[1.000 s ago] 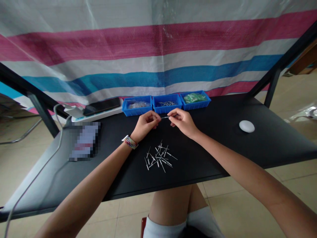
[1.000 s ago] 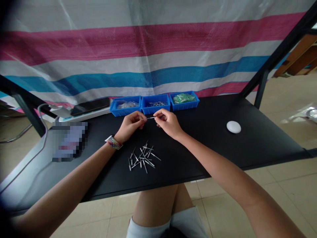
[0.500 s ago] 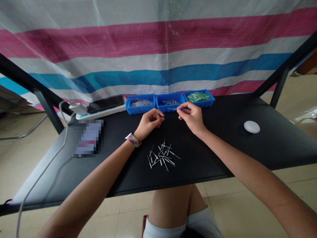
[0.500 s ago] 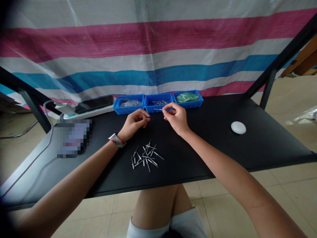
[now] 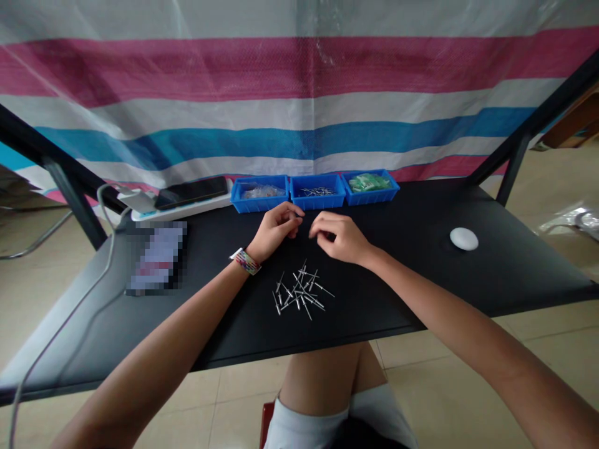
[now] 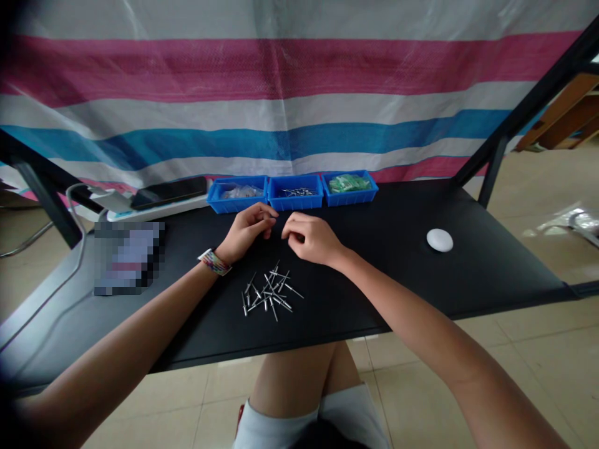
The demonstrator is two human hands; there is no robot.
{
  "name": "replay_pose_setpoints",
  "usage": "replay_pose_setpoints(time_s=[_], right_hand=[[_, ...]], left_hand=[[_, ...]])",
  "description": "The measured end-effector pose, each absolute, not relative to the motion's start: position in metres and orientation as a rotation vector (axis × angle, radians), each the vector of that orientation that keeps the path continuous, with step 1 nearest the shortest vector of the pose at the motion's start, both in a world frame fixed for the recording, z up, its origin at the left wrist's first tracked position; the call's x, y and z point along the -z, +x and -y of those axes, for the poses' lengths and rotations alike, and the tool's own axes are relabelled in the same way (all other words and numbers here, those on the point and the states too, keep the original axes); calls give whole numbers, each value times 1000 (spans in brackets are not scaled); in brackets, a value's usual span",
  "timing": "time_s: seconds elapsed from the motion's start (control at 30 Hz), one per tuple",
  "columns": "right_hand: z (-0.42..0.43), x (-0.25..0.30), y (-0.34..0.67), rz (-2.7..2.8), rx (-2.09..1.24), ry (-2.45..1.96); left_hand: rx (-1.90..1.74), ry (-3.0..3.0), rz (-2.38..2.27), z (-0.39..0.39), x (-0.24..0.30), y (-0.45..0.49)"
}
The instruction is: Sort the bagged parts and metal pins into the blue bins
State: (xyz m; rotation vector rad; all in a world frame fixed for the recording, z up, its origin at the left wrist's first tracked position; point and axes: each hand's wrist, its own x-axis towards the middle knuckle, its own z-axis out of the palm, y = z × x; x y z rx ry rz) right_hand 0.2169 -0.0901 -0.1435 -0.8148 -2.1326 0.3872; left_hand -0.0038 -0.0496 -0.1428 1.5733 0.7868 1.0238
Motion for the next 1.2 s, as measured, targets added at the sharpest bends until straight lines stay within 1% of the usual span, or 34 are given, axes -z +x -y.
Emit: replay_pose_setpoints(time_s=[0.07, 0.13, 0.43, 0.67, 1.07, 1.2], right_hand=[[100, 142, 209, 2275, -507, -723], [105, 143, 204, 2353, -544, -678], [97, 145, 209, 2418, -432, -778], [97, 143, 212, 2424, -520, -720], [99, 139, 211, 2455, -545, -691], [98, 140, 209, 2460, -485, -737]], left_hand=[[-1033, 1546, -773, 50, 142, -5], [-1037, 1526, -764, 50, 140, -5], [-1011, 1540, -770, 50, 141, -5], [-1011, 1556, -778, 50, 140, -4], [-993, 1554, -787, 51, 137, -3], [-988, 1556, -796, 51, 138, -4]])
